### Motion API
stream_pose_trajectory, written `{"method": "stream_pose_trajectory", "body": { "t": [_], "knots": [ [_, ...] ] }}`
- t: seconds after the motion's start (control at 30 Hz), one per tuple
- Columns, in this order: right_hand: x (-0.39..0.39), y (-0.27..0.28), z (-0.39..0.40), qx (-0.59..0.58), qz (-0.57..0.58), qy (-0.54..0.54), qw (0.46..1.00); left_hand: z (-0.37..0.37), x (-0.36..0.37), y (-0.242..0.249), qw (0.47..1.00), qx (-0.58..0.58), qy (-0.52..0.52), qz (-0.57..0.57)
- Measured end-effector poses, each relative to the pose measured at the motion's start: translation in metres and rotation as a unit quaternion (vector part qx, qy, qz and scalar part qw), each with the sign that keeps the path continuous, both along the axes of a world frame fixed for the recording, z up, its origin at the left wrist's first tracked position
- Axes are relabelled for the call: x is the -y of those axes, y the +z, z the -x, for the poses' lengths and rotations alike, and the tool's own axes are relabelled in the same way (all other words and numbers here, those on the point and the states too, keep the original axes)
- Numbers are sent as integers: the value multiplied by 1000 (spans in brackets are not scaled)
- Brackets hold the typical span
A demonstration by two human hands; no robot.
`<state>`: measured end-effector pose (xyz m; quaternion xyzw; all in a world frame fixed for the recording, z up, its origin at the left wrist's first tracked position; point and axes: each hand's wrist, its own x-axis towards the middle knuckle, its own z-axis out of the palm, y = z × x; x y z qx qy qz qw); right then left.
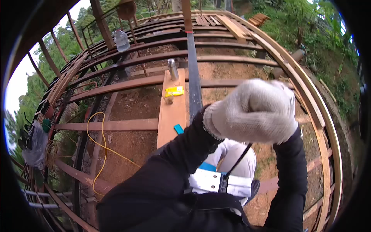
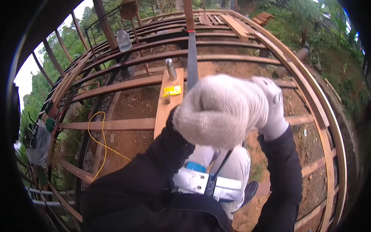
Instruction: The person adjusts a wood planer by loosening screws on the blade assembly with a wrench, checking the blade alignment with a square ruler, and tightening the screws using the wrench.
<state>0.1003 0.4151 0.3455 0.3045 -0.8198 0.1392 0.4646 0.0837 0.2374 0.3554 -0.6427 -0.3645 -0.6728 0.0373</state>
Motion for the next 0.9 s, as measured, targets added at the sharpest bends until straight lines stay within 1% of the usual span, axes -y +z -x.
{"method": "stream_pose_trajectory", "body": {
  "t": [0.13, 0.23, 0.3, 0.33, 0.37, 0.4, 0.43, 0.47, 0.5, 0.53, 0.57, 0.63, 0.67, 0.7, 0.73, 0.77, 0.8, 0.83, 0.87, 0.9],
  "knots": [
    [11, 3, -1, 31, 46, -13, 998, 15, 5, -13, 996, 63, 67, 19],
    [17, 3, -6, 43, 79, -16, 996, 12, 27, -28, 986, 135, 94, 21],
    [17, 10, -4, 58, 54, -43, 996, -1, 50, -45, 973, 209, 89, 41],
    [3, 5, 11, 72, -78, -164, 981, -9, 60, -59, 961, 253, 78, 83],
    [15, 9, 4, 128, 51, -76, 987, -19, 66, -73, 944, 292, 65, 142],
    [27, 13, -3, 164, 184, 20, 969, -30, 69, -89, 921, 315, 58, 221],
    [25, 15, -5, 148, 185, 55, 970, -43, 69, -101, 889, 303, 86, 332],
    [33, 8, -1, 123, 214, 53, 968, -43, 71, -115, 878, 234, 67, 413],
    [28, 8, 6, 131, 216, 83, 964, -43, 70, -121, 858, 159, 50, 486],
    [24, 8, 14, 139, 217, 114, 960, -45, 70, -123, 843, 164, 22, 511],
    [20, 7, 14, 140, 219, 110, 959, -48, 69, -121, 827, 167, -4, 537],
    [15, 5, 12, 184, 231, 129, 947, -52, 72, -111, 831, 190, -38, 522],
    [17, 4, 9, 204, 265, 98, 937, -55, 71, -112, 831, 191, -41, 522],
    [16, 3, 13, 204, 264, 96, 938, -58, 68, -114, 865, 155, 12, 477],
    [13, 0, 21, 84, 206, 76, 972, -60, 66, -115, 893, 119, 65, 429],
    [17, 2, 24, -39, 144, 56, 987, -63, 64, -114, 894, 119, 66, 428],
    [19, 4, 20, -39, 144, 57, 987, -66, 63, -112, 877, 164, 54, 448],
    [18, 6, 13, -41, 121, 10, 992, -68, 63, -112, 858, 209, 42, 467],
    [21, 9, 6, -43, 99, -36, 994, -66, 64, -113, 855, 203, 46, 475],
    [25, 10, 4, -42, 99, -36, 994, -64, 66, -114, 852, 196, 51, 482]
  ]
}}
